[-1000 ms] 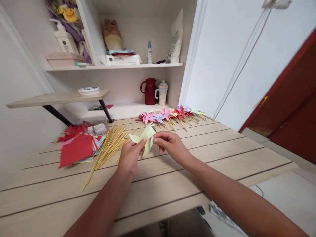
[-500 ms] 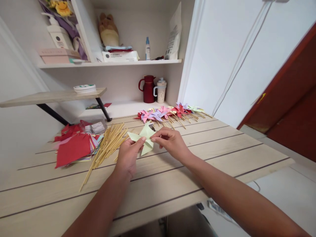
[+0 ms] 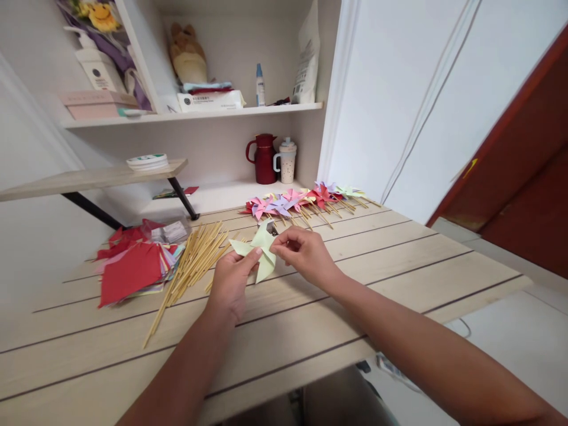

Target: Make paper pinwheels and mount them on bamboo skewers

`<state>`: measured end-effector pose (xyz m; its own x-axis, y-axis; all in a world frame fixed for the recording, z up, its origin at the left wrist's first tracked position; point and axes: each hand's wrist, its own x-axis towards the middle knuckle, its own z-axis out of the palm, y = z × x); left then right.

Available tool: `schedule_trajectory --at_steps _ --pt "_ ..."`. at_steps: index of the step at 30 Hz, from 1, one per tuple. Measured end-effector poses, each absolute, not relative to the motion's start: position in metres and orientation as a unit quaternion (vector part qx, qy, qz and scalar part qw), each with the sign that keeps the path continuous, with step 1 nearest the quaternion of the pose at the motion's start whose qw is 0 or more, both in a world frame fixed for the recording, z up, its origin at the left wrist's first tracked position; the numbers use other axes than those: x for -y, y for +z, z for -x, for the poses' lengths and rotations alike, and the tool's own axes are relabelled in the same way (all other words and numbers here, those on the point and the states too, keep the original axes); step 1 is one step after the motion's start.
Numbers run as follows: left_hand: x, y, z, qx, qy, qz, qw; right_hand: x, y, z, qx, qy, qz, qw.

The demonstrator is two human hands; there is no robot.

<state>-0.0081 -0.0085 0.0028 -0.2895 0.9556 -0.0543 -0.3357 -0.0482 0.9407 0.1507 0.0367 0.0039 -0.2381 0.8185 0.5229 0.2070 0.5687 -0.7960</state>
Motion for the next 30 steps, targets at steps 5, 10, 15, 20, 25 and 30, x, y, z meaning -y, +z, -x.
schedule_trajectory --at_steps 5,10,15,20,25,30 --pt "0.007 0.001 0.007 -0.47 0.649 -0.32 0.506 -0.036 0.005 -0.15 0.728 0.275 0.356 0.518" --pt "0.008 0.003 0.004 -0.468 0.645 -0.311 0.519 -0.035 0.005 -0.149 0.727 0.272 0.358 0.52" --pt "0.009 0.005 0.003 -0.462 0.642 -0.301 0.533 -0.036 0.004 -0.15 0.719 0.3 0.355 0.517" --pt "0.007 0.005 0.01 -0.456 0.667 -0.265 0.526 -0.035 0.007 -0.152 0.69 0.411 0.317 0.505" --pt "0.007 0.006 0.013 -0.458 0.67 -0.249 0.529 -0.038 0.004 -0.153 0.681 0.469 0.301 0.475" --pt "0.007 0.007 0.012 -0.449 0.672 -0.255 0.53 -0.039 0.002 -0.155 0.688 0.491 0.278 0.456"
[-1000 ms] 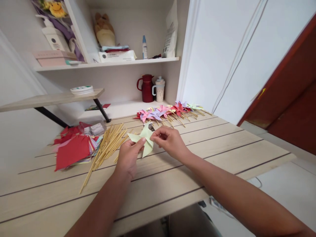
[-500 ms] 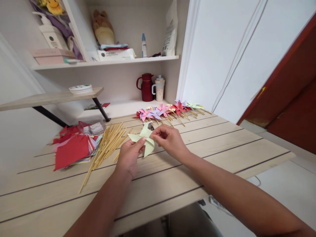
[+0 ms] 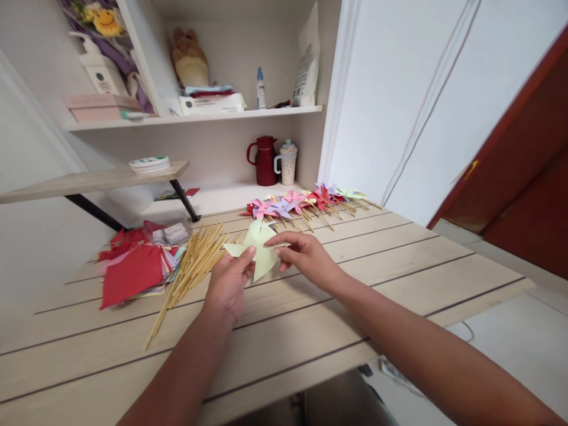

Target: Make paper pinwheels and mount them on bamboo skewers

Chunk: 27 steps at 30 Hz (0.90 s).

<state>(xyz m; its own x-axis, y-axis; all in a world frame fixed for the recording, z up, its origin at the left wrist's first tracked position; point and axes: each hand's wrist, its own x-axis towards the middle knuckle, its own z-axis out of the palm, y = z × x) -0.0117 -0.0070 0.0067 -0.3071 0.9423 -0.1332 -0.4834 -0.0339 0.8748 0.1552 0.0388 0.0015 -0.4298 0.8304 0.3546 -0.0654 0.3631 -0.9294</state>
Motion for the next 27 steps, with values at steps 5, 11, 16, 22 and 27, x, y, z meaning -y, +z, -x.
schedule_trajectory --at_steps 5,11,16,22,27 --pt "0.0075 0.0061 0.0116 -0.446 0.676 -0.252 0.53 -0.0377 0.0064 -0.1575 0.702 0.465 0.289 0.455" --pt "0.0088 0.007 0.0094 -0.463 0.662 -0.295 0.51 -0.0375 0.0062 -0.1581 0.703 0.466 0.309 0.439" --pt "0.0098 0.0074 0.0098 -0.463 0.661 -0.296 0.511 -0.0381 0.0067 -0.1576 0.691 0.472 0.312 0.45" --pt "0.0086 0.0065 0.0132 -0.46 0.668 -0.286 0.511 -0.0422 0.0039 -0.1588 0.692 0.483 0.28 0.458" --pt "0.0078 0.0058 0.0137 -0.467 0.669 -0.28 0.505 -0.042 0.0044 -0.1607 0.701 0.476 0.268 0.458"
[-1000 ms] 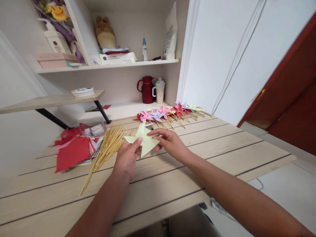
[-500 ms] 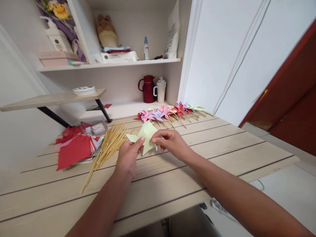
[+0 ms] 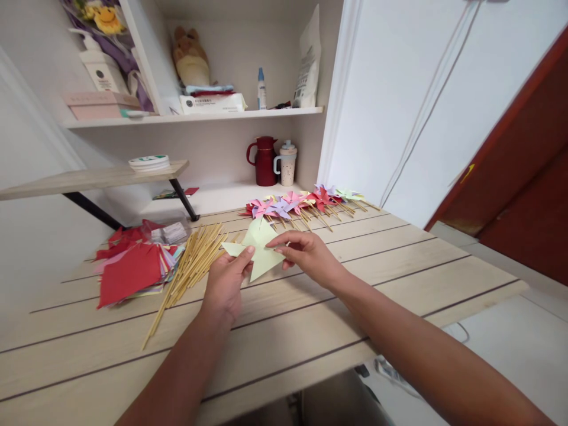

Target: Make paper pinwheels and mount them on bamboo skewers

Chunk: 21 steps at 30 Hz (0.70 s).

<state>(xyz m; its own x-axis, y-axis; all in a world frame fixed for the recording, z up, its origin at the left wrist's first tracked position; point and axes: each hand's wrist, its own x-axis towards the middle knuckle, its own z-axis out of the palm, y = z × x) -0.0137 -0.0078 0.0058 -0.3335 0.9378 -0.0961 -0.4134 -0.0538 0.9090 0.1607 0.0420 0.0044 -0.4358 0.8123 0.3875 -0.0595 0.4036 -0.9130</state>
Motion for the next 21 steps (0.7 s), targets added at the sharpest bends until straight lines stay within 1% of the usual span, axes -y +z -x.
schedule_trajectory --at_steps 4,9,14,16,21 --pt "0.0076 0.0052 0.0133 -0.463 0.673 -0.282 0.504 -0.0396 0.0091 -0.1625 0.717 0.453 0.286 0.447" --pt "0.0084 0.0056 0.0127 -0.464 0.664 -0.292 0.508 -0.0418 0.0103 -0.1631 0.743 0.391 0.296 0.456" --pt "0.01 0.0067 0.0111 -0.469 0.655 -0.303 0.509 -0.0413 0.0104 -0.162 0.753 0.365 0.304 0.456" --pt "0.01 0.0068 0.011 -0.469 0.654 -0.303 0.51 -0.0401 0.011 -0.1619 0.743 0.378 0.312 0.456" --pt "0.0096 0.0093 0.0128 -0.471 0.659 -0.281 0.515 -0.0413 0.012 -0.165 0.702 0.467 0.298 0.448"
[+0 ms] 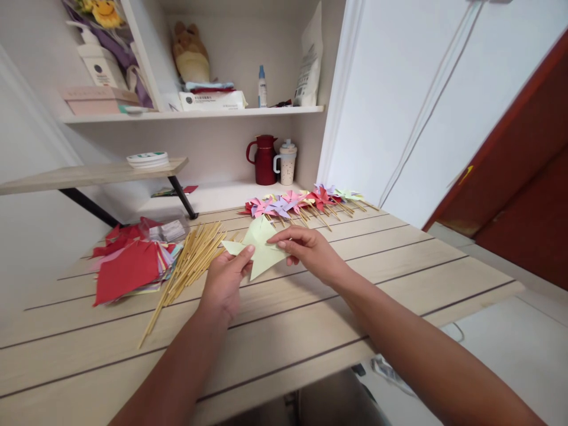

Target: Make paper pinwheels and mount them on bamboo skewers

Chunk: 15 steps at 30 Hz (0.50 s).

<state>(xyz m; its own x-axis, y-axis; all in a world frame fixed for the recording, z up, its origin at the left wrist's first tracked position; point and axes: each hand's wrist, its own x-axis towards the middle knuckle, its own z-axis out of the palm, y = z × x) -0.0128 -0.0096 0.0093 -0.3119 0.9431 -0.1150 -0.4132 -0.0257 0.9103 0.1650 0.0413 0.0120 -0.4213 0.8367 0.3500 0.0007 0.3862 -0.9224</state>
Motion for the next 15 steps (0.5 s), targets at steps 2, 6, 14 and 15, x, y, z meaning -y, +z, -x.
schedule_trajectory --at_steps 2,6,14,15 --pt "0.01 0.011 0.014 -0.463 0.661 -0.279 0.52 -0.043 0.012 -0.167 0.707 0.463 0.296 0.445" --pt "0.01 0.013 0.014 -0.45 0.669 -0.273 0.525 -0.046 0.013 -0.171 0.73 0.405 0.307 0.456" --pt "0.009 0.008 0.014 -0.464 0.65 -0.276 0.535 -0.049 0.015 -0.177 0.77 0.348 0.271 0.461" --pt "0.009 0.007 0.013 -0.463 0.647 -0.281 0.536 -0.049 0.015 -0.177 0.774 0.348 0.268 0.455"
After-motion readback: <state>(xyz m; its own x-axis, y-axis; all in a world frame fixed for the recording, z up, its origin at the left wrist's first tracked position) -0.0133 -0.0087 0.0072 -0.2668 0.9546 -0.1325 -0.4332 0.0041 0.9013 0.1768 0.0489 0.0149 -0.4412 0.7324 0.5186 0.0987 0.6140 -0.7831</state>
